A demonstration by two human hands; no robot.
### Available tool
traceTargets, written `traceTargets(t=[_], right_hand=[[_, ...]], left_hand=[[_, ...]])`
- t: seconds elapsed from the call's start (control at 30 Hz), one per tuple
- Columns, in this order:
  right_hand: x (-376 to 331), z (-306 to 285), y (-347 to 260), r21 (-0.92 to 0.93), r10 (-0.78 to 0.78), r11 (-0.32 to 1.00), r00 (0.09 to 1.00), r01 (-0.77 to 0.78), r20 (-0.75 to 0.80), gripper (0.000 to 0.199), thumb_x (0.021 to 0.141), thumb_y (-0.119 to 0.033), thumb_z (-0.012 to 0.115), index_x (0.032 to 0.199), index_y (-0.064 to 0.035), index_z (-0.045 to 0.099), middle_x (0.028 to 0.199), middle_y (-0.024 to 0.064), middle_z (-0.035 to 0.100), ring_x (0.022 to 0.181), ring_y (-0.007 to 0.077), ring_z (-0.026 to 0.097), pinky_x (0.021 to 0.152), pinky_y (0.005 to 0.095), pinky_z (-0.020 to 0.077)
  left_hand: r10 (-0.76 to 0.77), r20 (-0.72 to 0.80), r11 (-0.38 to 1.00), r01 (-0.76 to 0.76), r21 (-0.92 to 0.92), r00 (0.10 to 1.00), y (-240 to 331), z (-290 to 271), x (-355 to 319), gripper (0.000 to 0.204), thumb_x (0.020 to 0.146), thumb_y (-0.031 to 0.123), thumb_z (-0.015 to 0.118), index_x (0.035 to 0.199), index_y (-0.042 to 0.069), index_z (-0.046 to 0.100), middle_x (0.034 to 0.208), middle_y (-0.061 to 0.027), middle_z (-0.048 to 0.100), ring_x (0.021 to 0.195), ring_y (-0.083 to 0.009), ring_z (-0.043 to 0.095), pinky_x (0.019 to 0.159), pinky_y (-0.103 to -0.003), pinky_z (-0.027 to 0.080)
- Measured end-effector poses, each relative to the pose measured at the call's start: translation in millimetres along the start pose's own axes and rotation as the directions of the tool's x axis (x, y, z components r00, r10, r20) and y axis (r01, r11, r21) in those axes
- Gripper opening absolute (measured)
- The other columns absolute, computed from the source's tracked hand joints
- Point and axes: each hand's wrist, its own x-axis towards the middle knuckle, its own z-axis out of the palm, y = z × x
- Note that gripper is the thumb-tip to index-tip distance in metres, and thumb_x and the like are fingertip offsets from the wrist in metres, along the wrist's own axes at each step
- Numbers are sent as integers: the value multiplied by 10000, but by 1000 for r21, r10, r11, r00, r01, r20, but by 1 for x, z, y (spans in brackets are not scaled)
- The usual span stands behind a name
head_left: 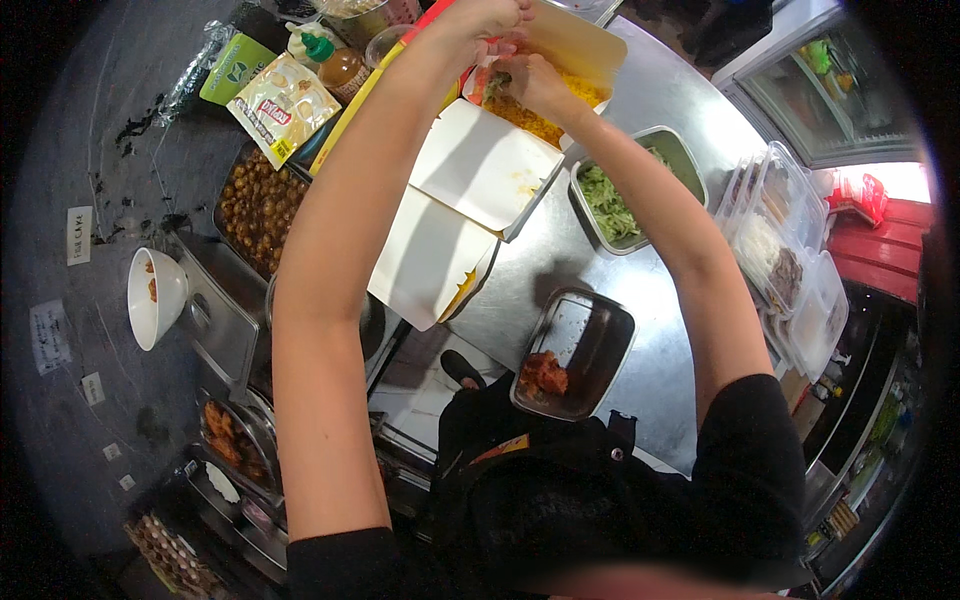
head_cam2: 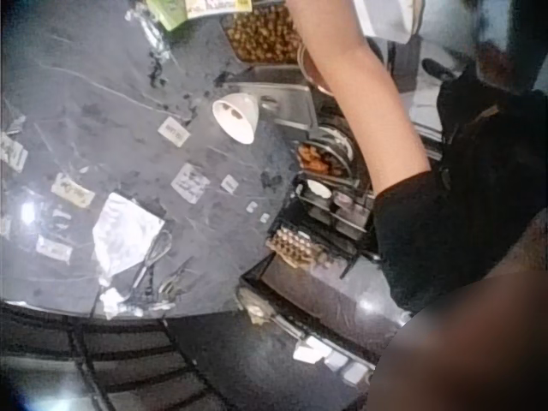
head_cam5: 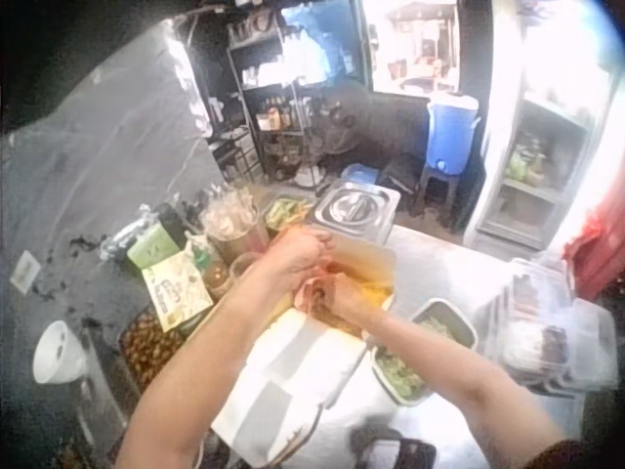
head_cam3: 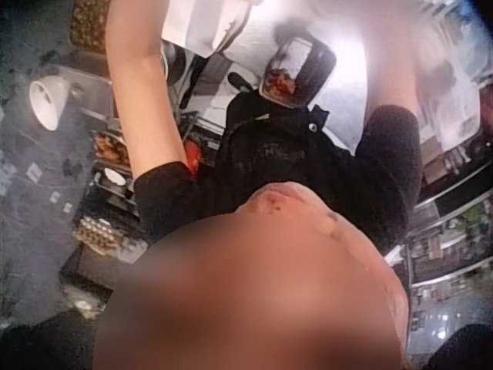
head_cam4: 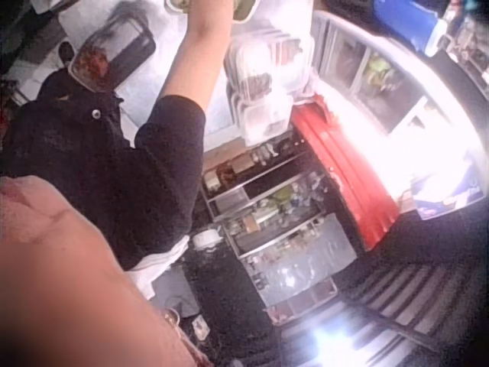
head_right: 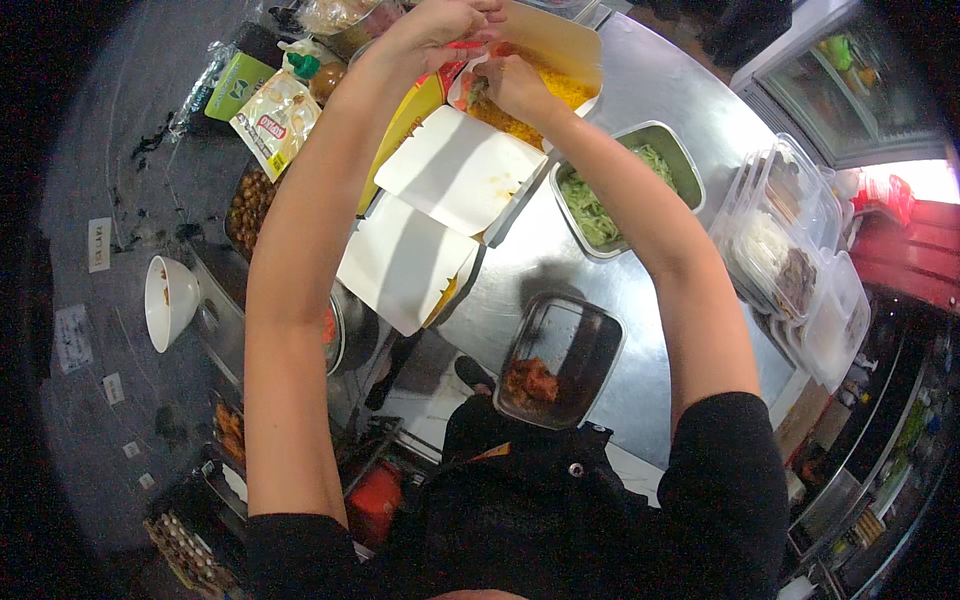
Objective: The person assembles takeout food boxes by opening containers, lining them with wax paper, and adding various ingredients including shredded cheese, chopped tomatoes, lettuce, and onions. They also use a microwave to heat items and arrange containers on the counter.
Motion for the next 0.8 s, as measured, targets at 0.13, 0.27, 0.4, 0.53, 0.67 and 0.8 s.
traceTargets(t=[0.13,0.27,0.4,0.53,0.67,0.8], right_hand=[[9,-8,4,-141,-5,990,1000,5,1,331,805,-71,480,1054,-146,685,880,184,666,828,353,646,743,455,517],[9,-20,27,-299,-106,948,994,110,30,312,837,-95,458,1045,-145,685,894,175,669,831,341,652,731,451,524],[14,-21,11,-312,-125,942,992,124,16,277,850,-150,483,1044,-142,680,885,170,671,826,339,656,740,456,523],[10,-15,15,-159,-46,987,997,36,-60,229,846,-184,509,969,-142,698,889,169,671,841,338,655,754,451,518],[7,-17,26,-245,-226,944,974,219,2,216,838,-166,508,908,-149,711,913,167,673,855,335,651,777,433,512],[5,-22,-19,-96,-96,989,982,113,165,222,827,-134,506,923,-131,706,906,158,674,835,323,650,780,416,508]], left_hand=[[20,11,999,-19,-45,1000,-6,-4,1,409,809,-37,481,1210,7,546,1051,-118,604,814,-210,570,634,-333,472],[3,123,992,13,-127,992,-5,-1,18,293,810,-20,489,1086,12,581,865,-83,604,669,-194,557,529,-327,454],[41,111,988,-23,-156,993,-11,-10,24,194,813,-10,489,961,40,603,705,-51,556,533,-169,509,453,-314,422],[16,67,994,-8,-111,998,-7,-2,26,165,812,7,493,912,55,614,684,-49,547,517,-156,495,442,-304,409],[3,105,985,15,-171,994,-6,6,29,141,820,28,493,879,60,618,669,-44,548,517,-159,494,437,-310,407],[30,22,983,-25,-181,999,-13,-5,30,119,830,54,503,866,66,616,657,-41,543,510,-163,488,427,-305,398]])
